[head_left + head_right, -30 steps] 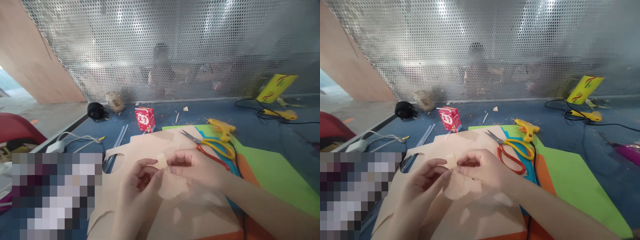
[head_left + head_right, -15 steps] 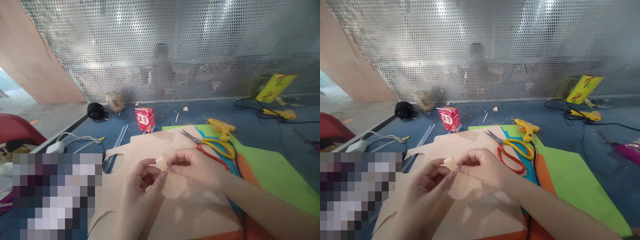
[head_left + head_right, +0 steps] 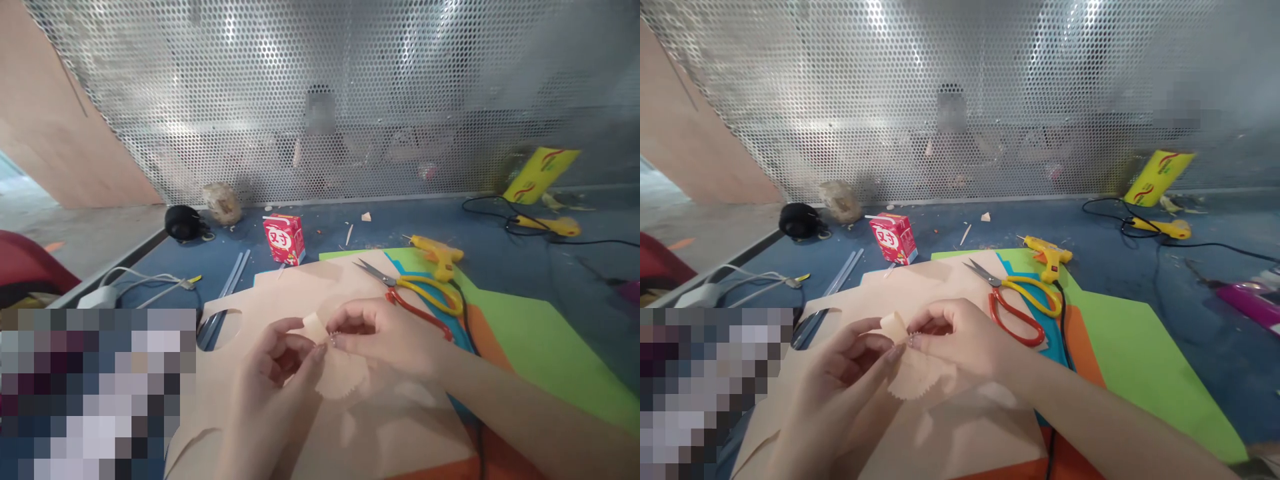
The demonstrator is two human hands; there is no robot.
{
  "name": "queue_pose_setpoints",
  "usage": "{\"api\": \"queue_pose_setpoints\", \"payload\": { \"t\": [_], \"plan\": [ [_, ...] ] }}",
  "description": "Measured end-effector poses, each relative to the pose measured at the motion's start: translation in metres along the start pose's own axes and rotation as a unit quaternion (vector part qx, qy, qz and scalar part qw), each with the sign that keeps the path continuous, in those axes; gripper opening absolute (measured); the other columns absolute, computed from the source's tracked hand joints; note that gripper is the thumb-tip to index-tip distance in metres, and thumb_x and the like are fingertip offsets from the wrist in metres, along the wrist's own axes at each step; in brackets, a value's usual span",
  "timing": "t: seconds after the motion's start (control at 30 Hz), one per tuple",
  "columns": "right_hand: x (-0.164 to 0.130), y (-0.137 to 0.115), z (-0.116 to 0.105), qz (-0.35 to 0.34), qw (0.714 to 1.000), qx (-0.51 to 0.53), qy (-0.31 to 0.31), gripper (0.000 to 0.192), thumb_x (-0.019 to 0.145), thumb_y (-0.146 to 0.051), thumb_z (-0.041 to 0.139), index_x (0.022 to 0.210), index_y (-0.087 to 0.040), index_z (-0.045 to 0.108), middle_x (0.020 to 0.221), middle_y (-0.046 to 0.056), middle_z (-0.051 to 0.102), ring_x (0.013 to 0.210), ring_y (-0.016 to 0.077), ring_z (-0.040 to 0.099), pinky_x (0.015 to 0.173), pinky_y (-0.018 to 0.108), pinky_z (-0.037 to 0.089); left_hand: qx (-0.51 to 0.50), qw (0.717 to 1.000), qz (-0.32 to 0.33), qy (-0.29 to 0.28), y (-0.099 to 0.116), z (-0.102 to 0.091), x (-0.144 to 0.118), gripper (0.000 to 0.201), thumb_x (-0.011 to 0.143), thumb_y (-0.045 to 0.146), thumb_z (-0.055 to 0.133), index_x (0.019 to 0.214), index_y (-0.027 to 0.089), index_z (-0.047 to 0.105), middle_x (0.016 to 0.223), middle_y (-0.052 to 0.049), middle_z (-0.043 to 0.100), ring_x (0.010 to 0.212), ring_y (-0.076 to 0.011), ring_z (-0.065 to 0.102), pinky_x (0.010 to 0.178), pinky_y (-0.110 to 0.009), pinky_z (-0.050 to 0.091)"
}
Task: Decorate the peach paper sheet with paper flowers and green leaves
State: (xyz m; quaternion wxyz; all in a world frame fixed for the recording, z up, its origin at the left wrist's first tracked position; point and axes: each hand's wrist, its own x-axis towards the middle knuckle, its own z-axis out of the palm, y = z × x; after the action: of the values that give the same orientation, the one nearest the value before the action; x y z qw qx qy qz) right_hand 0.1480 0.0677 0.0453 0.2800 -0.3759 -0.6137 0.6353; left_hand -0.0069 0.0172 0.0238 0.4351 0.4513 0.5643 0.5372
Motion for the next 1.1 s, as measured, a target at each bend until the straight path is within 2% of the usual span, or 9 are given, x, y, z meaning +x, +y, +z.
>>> {"api": "queue_pose_setpoints", "payload": {
  "t": [0.23, 0.4, 0.5, 0.6, 0.73, 0.83, 0.93, 1.03, 1.1],
  "plan": [
    [-0.0021, 0.0020, 0.0008, -0.049, 0.995, -0.078, 0.039, 0.007, 0.078, -0.019, 0.057, 0.080, -0.018, 0.064, 0.079, -0.001, 0.065, 0.075, 0.0110, 0.058, 0.066, 0.022, 0.043, -0.001, 1.000, 0.027, 0.008, -0.0009, 0.0003, 0.0010, 0.027, 0.069, 0.024, 0.067, 0.092, 0.019, 0.053, 0.061, 0.004, 0.060, 0.055, -0.0098, 0.056, 0.052, -0.019, 0.044],
    [-0.0040, -0.0018, 0.0011, -0.085, 0.992, -0.071, 0.062, 0.015, 0.082, -0.030, 0.055, 0.088, -0.019, 0.064, 0.089, 0.001, 0.067, 0.083, 0.0138, 0.059, 0.071, 0.026, 0.044, -0.010, 0.999, 0.039, 0.032, 0.0058, 0.0042, -0.0023, 0.026, 0.068, 0.023, 0.068, 0.091, 0.019, 0.055, 0.058, 0.005, 0.058, 0.051, -0.0092, 0.054, 0.049, -0.018, 0.041],
    [-0.0030, -0.0040, -0.0004, -0.117, 0.987, -0.082, 0.076, 0.015, 0.083, -0.026, 0.052, 0.090, -0.019, 0.064, 0.095, 0.002, 0.067, 0.088, 0.0147, 0.059, 0.073, 0.027, 0.045, -0.023, 0.999, 0.031, 0.019, 0.0055, 0.0037, -0.0025, 0.030, 0.067, 0.024, 0.068, 0.094, 0.019, 0.057, 0.071, 0.002, 0.062, 0.053, -0.0078, 0.053, 0.047, -0.018, 0.039],
    [-0.0006, -0.0047, -0.0025, -0.144, 0.977, -0.120, 0.098, 0.019, 0.080, -0.017, 0.053, 0.095, -0.020, 0.064, 0.096, 0.001, 0.066, 0.084, 0.0124, 0.059, 0.069, 0.024, 0.045, -0.028, 0.999, -0.007, -0.021, 0.0031, 0.0012, -0.0015, 0.033, 0.067, 0.026, 0.068, 0.097, 0.020, 0.057, 0.086, -0.001, 0.061, 0.053, -0.0069, 0.052, 0.044, -0.018, 0.039],
    [0.0007, -0.0023, -0.0040, -0.134, 0.969, -0.173, 0.115, 0.030, 0.075, -0.011, 0.056, 0.101, -0.022, 0.063, 0.081, -0.001, 0.063, 0.069, 0.0101, 0.055, 0.059, 0.022, 0.043, -0.035, 0.995, -0.038, -0.087, 0.0030, -0.0004, -0.0007, 0.050, 0.067, 0.029, 0.068, 0.114, 0.022, 0.051, 0.103, -0.008, 0.062, 0.054, -0.0086, 0.053, 0.047, -0.023, 0.044],
    [-0.0006, 0.0005, -0.0044, -0.113, 0.975, -0.164, 0.103, 0.026, 0.080, -0.017, 0.052, 0.103, -0.025, 0.062, 0.077, -0.002, 0.064, 0.068, 0.0106, 0.056, 0.058, 0.022, 0.042, -0.052, 0.995, -0.025, -0.082, 0.0047, 0.0025, -0.0026, 0.054, 0.067, 0.028, 0.068, 0.118, 0.024, 0.049, 0.111, -0.009, 0.060, 0.054, -0.0075, 0.052, 0.048, -0.023, 0.044],
    [-0.0014, 0.0017, -0.0043, -0.084, 0.987, -0.120, 0.070, 0.025, 0.082, -0.026, 0.054, 0.106, -0.026, 0.058, 0.082, -0.001, 0.065, 0.075, 0.0125, 0.059, 0.060, 0.023, 0.044, -0.051, 0.996, -0.003, -0.079, 0.0050, 0.0059, -0.0055, 0.052, 0.068, 0.027, 0.067, 0.118, 0.025, 0.051, 0.103, -0.007, 0.063, 0.050, -0.0051, 0.048, 0.046, -0.019, 0.040],
    [0.0000, 0.0017, -0.0047, -0.078, 0.986, -0.115, 0.087, 0.025, 0.078, -0.027, 0.059, 0.103, -0.023, 0.058, 0.080, -0.001, 0.063, 0.072, 0.0123, 0.058, 0.060, 0.023, 0.044, -0.039, 0.995, -0.014, -0.095, 0.0030, 0.0054, -0.0068, 0.056, 0.069, 0.024, 0.065, 0.122, 0.027, 0.050, 0.084, -0.003, 0.066, 0.048, -0.0049, 0.046, 0.042, -0.016, 0.035],
    [0.0014, 0.0018, -0.0056, -0.072, 0.984, -0.127, 0.098, 0.024, 0.075, -0.026, 0.063, 0.099, -0.022, 0.059, 0.078, -0.001, 0.061, 0.068, 0.0112, 0.055, 0.059, 0.023, 0.042, -0.045, 0.995, 0.000, -0.092, 0.0008, 0.0027, -0.0065, 0.058, 0.069, 0.022, 0.064, 0.124, 0.030, 0.048, 0.097, -0.005, 0.065, 0.049, -0.0049, 0.048, 0.043, -0.016, 0.037]
  ]
}}
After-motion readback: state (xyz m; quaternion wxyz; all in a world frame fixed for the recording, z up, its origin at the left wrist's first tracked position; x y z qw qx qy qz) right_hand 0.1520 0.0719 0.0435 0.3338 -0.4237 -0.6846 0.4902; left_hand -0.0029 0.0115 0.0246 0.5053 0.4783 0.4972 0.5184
